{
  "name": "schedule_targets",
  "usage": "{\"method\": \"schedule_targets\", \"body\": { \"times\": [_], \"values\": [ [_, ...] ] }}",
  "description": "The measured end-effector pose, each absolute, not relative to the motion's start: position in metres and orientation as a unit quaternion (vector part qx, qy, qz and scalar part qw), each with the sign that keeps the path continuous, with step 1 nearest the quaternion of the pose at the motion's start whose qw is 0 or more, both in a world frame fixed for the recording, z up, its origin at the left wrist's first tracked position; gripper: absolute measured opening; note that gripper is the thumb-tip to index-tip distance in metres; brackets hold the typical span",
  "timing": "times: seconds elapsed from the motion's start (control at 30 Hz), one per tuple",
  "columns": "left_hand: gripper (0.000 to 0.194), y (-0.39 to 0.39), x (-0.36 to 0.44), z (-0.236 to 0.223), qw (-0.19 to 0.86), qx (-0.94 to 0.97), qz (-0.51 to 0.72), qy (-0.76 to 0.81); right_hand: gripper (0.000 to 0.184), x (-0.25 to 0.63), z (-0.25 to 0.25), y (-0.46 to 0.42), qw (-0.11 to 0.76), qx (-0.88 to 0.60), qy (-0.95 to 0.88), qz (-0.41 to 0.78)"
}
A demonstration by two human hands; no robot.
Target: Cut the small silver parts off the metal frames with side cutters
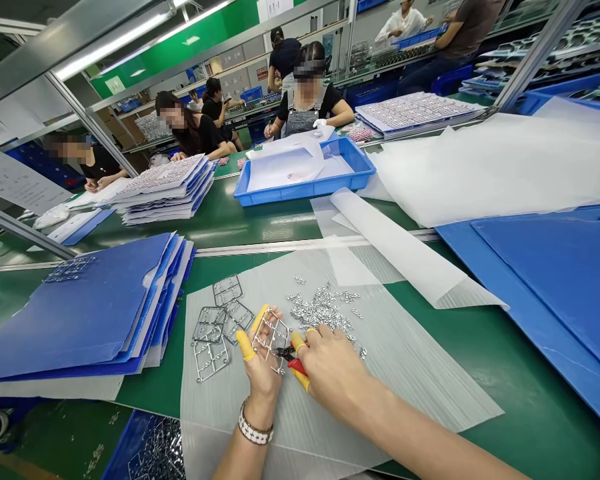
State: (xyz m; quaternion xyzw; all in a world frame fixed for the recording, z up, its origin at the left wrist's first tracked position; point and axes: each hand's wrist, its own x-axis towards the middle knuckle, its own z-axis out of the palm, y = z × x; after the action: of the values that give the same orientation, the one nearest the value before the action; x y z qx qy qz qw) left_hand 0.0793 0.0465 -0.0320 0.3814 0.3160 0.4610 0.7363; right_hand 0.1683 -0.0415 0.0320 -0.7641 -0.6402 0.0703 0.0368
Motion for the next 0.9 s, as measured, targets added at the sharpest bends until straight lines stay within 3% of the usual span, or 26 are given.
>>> {"method": "schedule_targets", "body": {
  "times": [0.17,0.4,0.9],
  "values": [
    [0.068,0.051,0.078,-0.02,0.738,0.369,0.474,0.308,0.012,0.169,0.037,-0.045,0.037,-0.767,-0.638,0.056],
    [0.067,0.05,0.08,-0.001,0.757,0.332,0.473,0.304,0.03,0.191,0.041,-0.046,0.059,-0.792,-0.607,0.019],
    [0.056,0.041,0.079,-0.016,0.737,0.401,0.474,0.269,0.027,0.19,0.04,-0.039,0.049,-0.785,-0.618,0.01]
  ]
}}
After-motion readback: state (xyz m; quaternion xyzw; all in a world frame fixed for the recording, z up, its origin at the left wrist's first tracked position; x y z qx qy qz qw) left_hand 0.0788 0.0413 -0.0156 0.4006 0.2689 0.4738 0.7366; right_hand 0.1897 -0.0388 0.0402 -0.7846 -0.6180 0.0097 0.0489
